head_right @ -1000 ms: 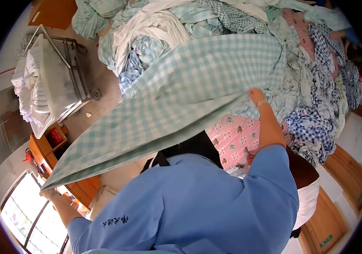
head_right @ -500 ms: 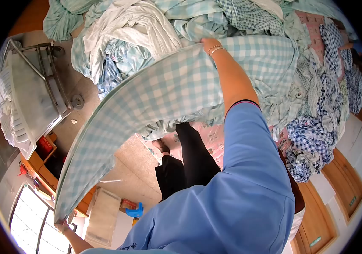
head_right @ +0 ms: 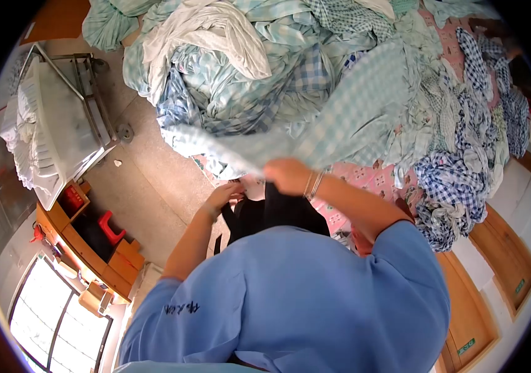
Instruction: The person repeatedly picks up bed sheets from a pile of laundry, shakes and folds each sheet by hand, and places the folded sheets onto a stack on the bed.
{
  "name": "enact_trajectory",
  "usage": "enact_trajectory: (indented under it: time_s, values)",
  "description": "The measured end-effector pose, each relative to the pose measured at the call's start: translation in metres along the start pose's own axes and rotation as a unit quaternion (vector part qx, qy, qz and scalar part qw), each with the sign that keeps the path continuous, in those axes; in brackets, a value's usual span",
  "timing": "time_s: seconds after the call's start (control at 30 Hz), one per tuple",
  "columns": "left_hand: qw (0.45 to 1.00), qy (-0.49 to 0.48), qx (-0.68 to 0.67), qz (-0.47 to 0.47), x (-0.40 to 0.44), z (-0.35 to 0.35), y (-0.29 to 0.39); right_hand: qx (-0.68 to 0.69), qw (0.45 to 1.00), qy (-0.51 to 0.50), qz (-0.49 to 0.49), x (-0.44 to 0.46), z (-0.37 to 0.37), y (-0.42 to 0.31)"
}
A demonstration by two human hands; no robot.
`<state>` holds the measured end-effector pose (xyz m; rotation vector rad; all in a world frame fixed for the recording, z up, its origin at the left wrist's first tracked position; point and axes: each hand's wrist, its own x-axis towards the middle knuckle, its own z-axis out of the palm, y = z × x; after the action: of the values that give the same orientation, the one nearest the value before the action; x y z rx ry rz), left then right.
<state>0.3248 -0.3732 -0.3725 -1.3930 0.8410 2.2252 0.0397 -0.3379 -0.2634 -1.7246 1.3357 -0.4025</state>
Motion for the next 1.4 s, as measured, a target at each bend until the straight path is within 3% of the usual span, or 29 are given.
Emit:
enact_trajectory:
  time_s: [0.03,0.07,0.13,0.2,0.3,0.37,0.5,0.57,0.6,0.67,0.7,0.77,0.8,0.87,0.9,0.97,1.0,1.07,1.13,1.2,1.27,1.33,1.4]
  values:
    - [1.000,0.001,0.004,0.005,-0.003,0.002,0.012,0.025,0.999,-0.009,-0.027,-0.001,0.000,-0.046]
    - [0.993,-0.045,-0.096,0.052,-0.019,0.005,0.031,0.051,0.997,-0.017,-0.056,0.000,0.003,-0.084]
    - [0.936,-0.136,-0.289,0.145,-0.069,0.016,0.076,0.079,0.992,0.008,-0.095,0.004,0.019,-0.133]
    - [0.896,-0.182,-0.339,0.221,-0.124,0.012,0.101,0.066,0.989,0.031,-0.128,0.012,0.014,-0.172]
    - [0.873,-0.210,-0.322,0.299,-0.207,-0.002,0.110,0.039,0.971,0.114,-0.209,0.015,0.006,-0.246]
    - [0.868,-0.222,-0.300,0.329,-0.254,-0.008,0.100,0.020,0.920,0.191,-0.341,0.008,0.013,-0.302]
    - [0.874,-0.249,-0.235,0.344,-0.318,-0.003,0.057,-0.068,0.867,0.217,-0.443,-0.001,0.055,-0.404]
    - [0.884,-0.263,-0.201,0.331,-0.334,0.003,0.036,-0.048,0.882,0.107,-0.457,-0.005,0.084,-0.435]
    - [0.889,-0.271,-0.182,0.322,-0.338,0.006,0.029,-0.059,0.883,0.119,-0.451,-0.008,0.088,-0.438]
    - [0.900,-0.288,-0.147,0.291,-0.344,0.016,0.018,-0.067,0.856,0.247,-0.449,-0.018,0.089,-0.433]
    - [0.904,-0.296,-0.129,0.279,-0.344,0.021,0.015,-0.070,0.858,0.323,-0.392,-0.032,0.083,-0.421]
    - [0.910,-0.318,-0.093,0.248,-0.345,0.035,0.011,-0.105,0.851,0.462,-0.226,-0.078,0.061,-0.379]
    - [0.913,-0.327,-0.074,0.234,-0.341,0.042,0.010,-0.024,0.858,0.507,-0.084,-0.104,0.057,-0.348]
    - [0.913,-0.351,-0.040,0.204,-0.341,0.061,0.008,0.102,0.802,0.580,0.099,-0.158,0.063,-0.309]
    - [0.913,-0.361,-0.018,0.186,-0.338,0.072,0.009,0.099,0.786,0.599,0.116,-0.183,0.074,-0.308]
    - [0.913,-0.379,0.027,0.152,-0.330,0.098,0.008,0.401,0.786,0.462,0.084,-0.228,0.098,-0.310]
    - [0.912,-0.384,0.048,0.135,-0.326,0.111,0.007,0.399,0.771,0.488,0.092,-0.246,0.113,-0.311]
    - [0.910,-0.391,0.089,0.105,-0.317,0.140,0.005,0.451,0.737,0.503,-0.015,-0.269,0.146,-0.319]
    - [0.909,-0.391,0.122,0.082,-0.309,0.168,0.005,0.441,0.687,0.577,-0.007,-0.306,0.159,-0.335]
    - [0.910,-0.381,0.150,0.066,-0.299,0.199,0.003,0.528,0.595,0.606,-0.031,-0.354,0.198,-0.330]
    - [0.914,-0.367,0.161,0.060,-0.291,0.230,0.004,0.503,0.553,0.664,-0.016,-0.393,0.234,-0.352]
    - [0.924,-0.342,0.157,0.071,-0.280,0.258,0.005,0.496,0.461,0.736,-0.015,-0.428,0.276,-0.374]
    - [0.930,-0.323,0.149,0.094,-0.271,0.290,0.005,0.458,0.443,0.770,-0.019,-0.463,0.314,-0.383]
